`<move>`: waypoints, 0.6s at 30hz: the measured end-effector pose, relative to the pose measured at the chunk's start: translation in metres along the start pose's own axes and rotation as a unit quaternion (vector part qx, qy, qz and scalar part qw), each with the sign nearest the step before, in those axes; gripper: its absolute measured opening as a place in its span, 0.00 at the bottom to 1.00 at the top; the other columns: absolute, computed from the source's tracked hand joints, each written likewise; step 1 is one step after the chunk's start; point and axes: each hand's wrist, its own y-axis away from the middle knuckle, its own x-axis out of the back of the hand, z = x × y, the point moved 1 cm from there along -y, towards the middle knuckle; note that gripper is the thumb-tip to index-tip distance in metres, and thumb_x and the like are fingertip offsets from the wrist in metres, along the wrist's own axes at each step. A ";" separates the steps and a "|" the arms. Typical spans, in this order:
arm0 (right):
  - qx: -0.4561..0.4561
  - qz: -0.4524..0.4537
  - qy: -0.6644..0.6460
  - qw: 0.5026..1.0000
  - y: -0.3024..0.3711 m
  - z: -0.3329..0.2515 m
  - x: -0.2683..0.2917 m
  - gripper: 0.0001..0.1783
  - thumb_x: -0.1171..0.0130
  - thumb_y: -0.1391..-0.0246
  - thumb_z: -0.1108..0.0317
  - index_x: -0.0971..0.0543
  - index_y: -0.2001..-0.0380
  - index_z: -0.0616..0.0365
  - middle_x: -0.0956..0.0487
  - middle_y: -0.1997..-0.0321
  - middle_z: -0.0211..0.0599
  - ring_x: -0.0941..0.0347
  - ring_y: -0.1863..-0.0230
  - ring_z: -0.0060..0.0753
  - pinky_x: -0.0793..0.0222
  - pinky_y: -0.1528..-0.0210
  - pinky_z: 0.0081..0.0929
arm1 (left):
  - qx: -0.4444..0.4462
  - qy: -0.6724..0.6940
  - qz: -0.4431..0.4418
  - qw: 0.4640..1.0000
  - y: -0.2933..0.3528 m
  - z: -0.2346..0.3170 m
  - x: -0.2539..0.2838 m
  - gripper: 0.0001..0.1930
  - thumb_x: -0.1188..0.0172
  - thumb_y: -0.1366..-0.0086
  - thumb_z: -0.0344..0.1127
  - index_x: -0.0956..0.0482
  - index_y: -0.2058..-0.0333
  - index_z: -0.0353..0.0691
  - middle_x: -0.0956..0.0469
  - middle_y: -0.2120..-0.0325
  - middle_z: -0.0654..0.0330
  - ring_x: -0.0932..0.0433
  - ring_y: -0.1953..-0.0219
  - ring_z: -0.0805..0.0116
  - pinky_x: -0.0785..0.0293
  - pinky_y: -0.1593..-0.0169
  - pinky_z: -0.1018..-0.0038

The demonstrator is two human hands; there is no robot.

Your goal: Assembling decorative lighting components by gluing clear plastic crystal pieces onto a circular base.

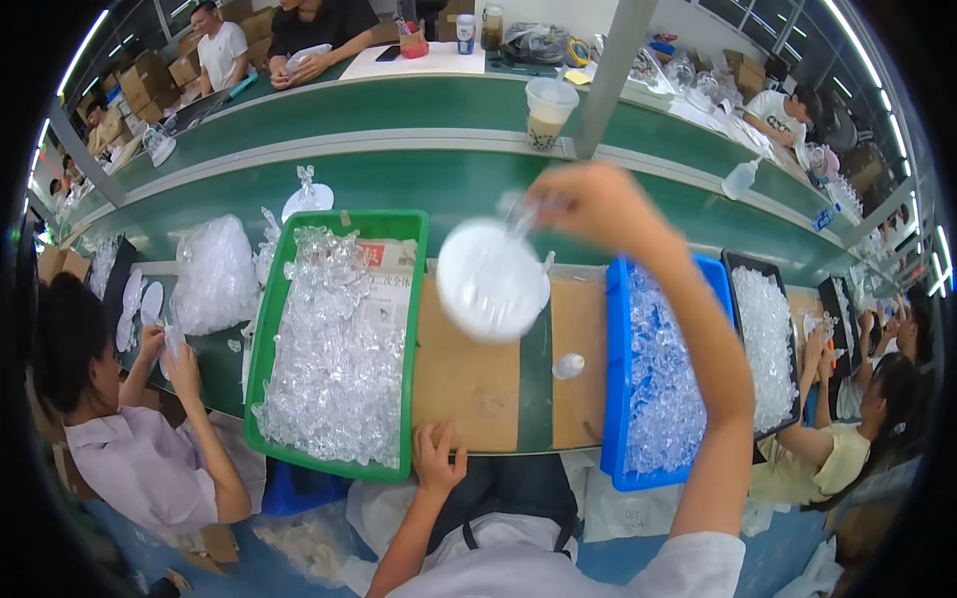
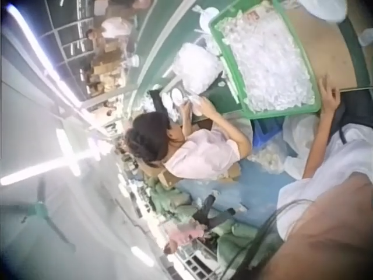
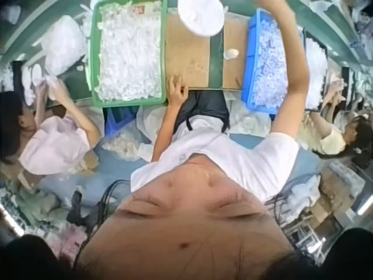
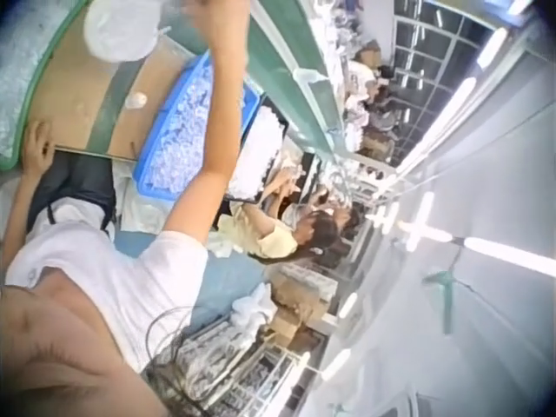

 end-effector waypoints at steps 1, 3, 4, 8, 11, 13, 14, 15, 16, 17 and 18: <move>-0.022 0.038 0.005 0.999 -0.013 0.025 0.018 0.11 0.35 0.61 0.69 0.21 0.69 0.56 0.21 0.74 0.37 0.24 0.73 0.32 0.30 0.69 0.25 | -0.003 0.003 0.002 1.000 -0.001 0.001 -0.002 0.24 0.45 0.46 0.45 0.26 0.51 0.39 0.33 0.59 0.46 0.34 0.54 0.45 0.36 0.50 0.56; -0.093 0.073 0.017 0.993 -0.039 0.087 0.031 0.12 0.34 0.63 0.67 0.21 0.71 0.56 0.22 0.74 0.39 0.25 0.74 0.37 0.30 0.69 0.29 | -0.012 -0.027 -0.002 1.000 0.000 0.001 -0.004 0.23 0.45 0.46 0.45 0.25 0.53 0.40 0.33 0.58 0.47 0.34 0.54 0.45 0.35 0.51 0.56; -0.141 0.071 0.029 0.987 -0.049 0.124 0.025 0.13 0.34 0.65 0.67 0.21 0.71 0.56 0.22 0.74 0.40 0.25 0.74 0.39 0.30 0.68 0.29 | -0.016 -0.033 -0.001 0.999 0.000 0.001 -0.006 0.23 0.45 0.46 0.46 0.24 0.54 0.41 0.33 0.58 0.47 0.33 0.54 0.46 0.35 0.51 0.56; -0.243 0.102 0.149 0.953 -0.039 0.261 -0.047 0.18 0.32 0.71 0.63 0.21 0.72 0.58 0.22 0.67 0.48 0.26 0.63 0.51 0.30 0.58 0.40 | -0.027 -0.024 0.000 0.999 -0.005 0.008 -0.016 0.22 0.44 0.47 0.45 0.23 0.54 0.41 0.32 0.58 0.48 0.33 0.54 0.47 0.34 0.51 0.57; -0.354 0.195 0.153 0.902 -0.024 0.265 -0.083 0.24 0.37 0.60 0.49 0.21 0.71 0.61 0.21 0.65 0.51 0.25 0.63 0.50 0.30 0.59 0.41 | -0.018 -0.042 0.002 0.999 -0.004 0.005 -0.015 0.22 0.43 0.47 0.44 0.23 0.55 0.41 0.32 0.59 0.48 0.33 0.54 0.47 0.34 0.50 0.57; -0.387 0.170 0.152 0.893 -0.025 0.218 -0.085 0.32 0.39 0.58 0.41 0.22 0.65 0.63 0.21 0.65 0.52 0.25 0.63 0.50 0.29 0.61 0.39 | -0.008 -0.057 -0.009 0.998 0.001 0.003 -0.008 0.21 0.42 0.48 0.43 0.23 0.55 0.41 0.32 0.58 0.48 0.33 0.53 0.47 0.34 0.50 0.57; -0.377 0.076 0.128 0.914 -0.016 0.191 -0.083 0.33 0.40 0.57 0.40 0.23 0.62 0.63 0.21 0.67 0.51 0.24 0.64 0.51 0.28 0.62 0.39 | -0.002 -0.059 -0.009 0.998 0.003 0.004 -0.006 0.21 0.42 0.48 0.43 0.23 0.55 0.41 0.32 0.58 0.48 0.33 0.53 0.47 0.34 0.50 0.57; -0.362 -0.017 0.104 0.926 -0.005 0.163 -0.083 0.35 0.41 0.56 0.38 0.24 0.60 0.63 0.21 0.69 0.51 0.24 0.65 0.51 0.28 0.63 0.38 | -0.006 -0.056 -0.003 0.998 0.002 0.003 -0.007 0.21 0.42 0.48 0.42 0.23 0.55 0.41 0.32 0.58 0.48 0.33 0.53 0.47 0.34 0.50 0.57; -0.343 -0.065 0.057 0.935 0.008 0.119 -0.089 0.33 0.41 0.55 0.41 0.25 0.59 0.62 0.21 0.71 0.51 0.23 0.67 0.51 0.28 0.64 0.39 | -0.009 -0.051 0.004 0.999 0.001 0.002 -0.008 0.21 0.42 0.48 0.42 0.23 0.55 0.40 0.32 0.58 0.47 0.33 0.53 0.46 0.34 0.50 0.57; -0.319 -0.117 0.006 0.940 0.020 0.084 -0.101 0.31 0.41 0.54 0.44 0.25 0.59 0.62 0.21 0.74 0.51 0.23 0.69 0.51 0.28 0.64 0.39 | 0.002 -0.058 0.007 0.998 0.003 0.001 -0.007 0.21 0.42 0.48 0.42 0.23 0.55 0.40 0.32 0.58 0.47 0.33 0.53 0.46 0.34 0.50 0.57; -0.314 -0.122 0.005 0.941 0.033 0.077 -0.111 0.31 0.41 0.54 0.44 0.25 0.59 0.62 0.21 0.74 0.51 0.23 0.69 0.51 0.28 0.64 0.39 | 0.004 -0.046 0.011 0.999 0.003 0.002 -0.008 0.22 0.42 0.48 0.41 0.23 0.55 0.40 0.32 0.58 0.47 0.33 0.53 0.46 0.34 0.49 0.57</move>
